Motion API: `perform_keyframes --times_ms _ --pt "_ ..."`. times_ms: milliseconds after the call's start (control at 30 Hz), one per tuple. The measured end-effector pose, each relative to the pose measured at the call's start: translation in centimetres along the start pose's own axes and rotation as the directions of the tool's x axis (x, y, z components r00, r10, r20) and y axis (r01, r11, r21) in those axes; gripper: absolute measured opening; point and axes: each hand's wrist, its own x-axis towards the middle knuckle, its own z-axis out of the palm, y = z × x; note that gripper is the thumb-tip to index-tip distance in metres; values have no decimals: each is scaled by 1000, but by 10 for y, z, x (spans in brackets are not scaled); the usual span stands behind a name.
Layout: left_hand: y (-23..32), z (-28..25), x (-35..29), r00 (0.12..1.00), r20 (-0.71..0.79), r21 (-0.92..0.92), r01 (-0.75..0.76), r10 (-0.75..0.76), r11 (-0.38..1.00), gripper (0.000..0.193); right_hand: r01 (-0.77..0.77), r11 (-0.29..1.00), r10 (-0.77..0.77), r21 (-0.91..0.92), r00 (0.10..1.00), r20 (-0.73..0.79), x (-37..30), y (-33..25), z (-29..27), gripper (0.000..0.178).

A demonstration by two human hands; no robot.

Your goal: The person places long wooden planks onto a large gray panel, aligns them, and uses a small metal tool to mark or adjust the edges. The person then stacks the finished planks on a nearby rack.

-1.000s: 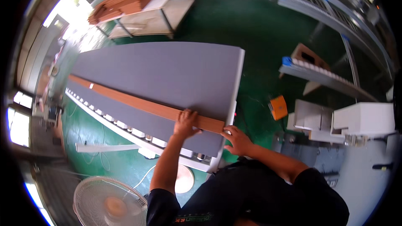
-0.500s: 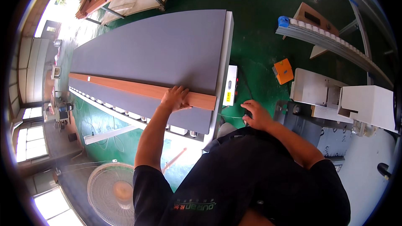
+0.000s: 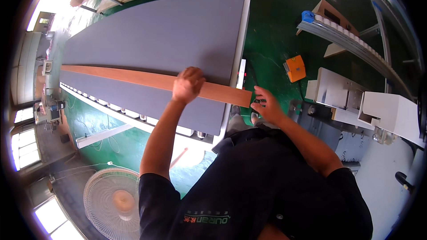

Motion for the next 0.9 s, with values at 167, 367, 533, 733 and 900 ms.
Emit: perform_keyframes --times_ms 167,367,533,733,900 --pt "-44 -1 -46 936 -137 160 343 -323 926 40 -51 999 51 2 997 -63 -2 18 1 55" --pt "-71 17 -80 868 -175 242 496 -465 834 60 -44 998 37 -46 988 -149 25 -2 18 42" --pt "-57 19 -52 805 -146 268 591 -575 761 58 -61 968 27 -242 989 -143 43 -12 16 25" --pt "-66 39 -44 692 -305 281 722 -655 632 53 -41 955 -12 -294 984 -176 52 -20 18 26" --pt "-69 41 -38 656 -267 303 753 -706 585 56 -49 935 -27 -352 978 -207 60 -15 17 28"
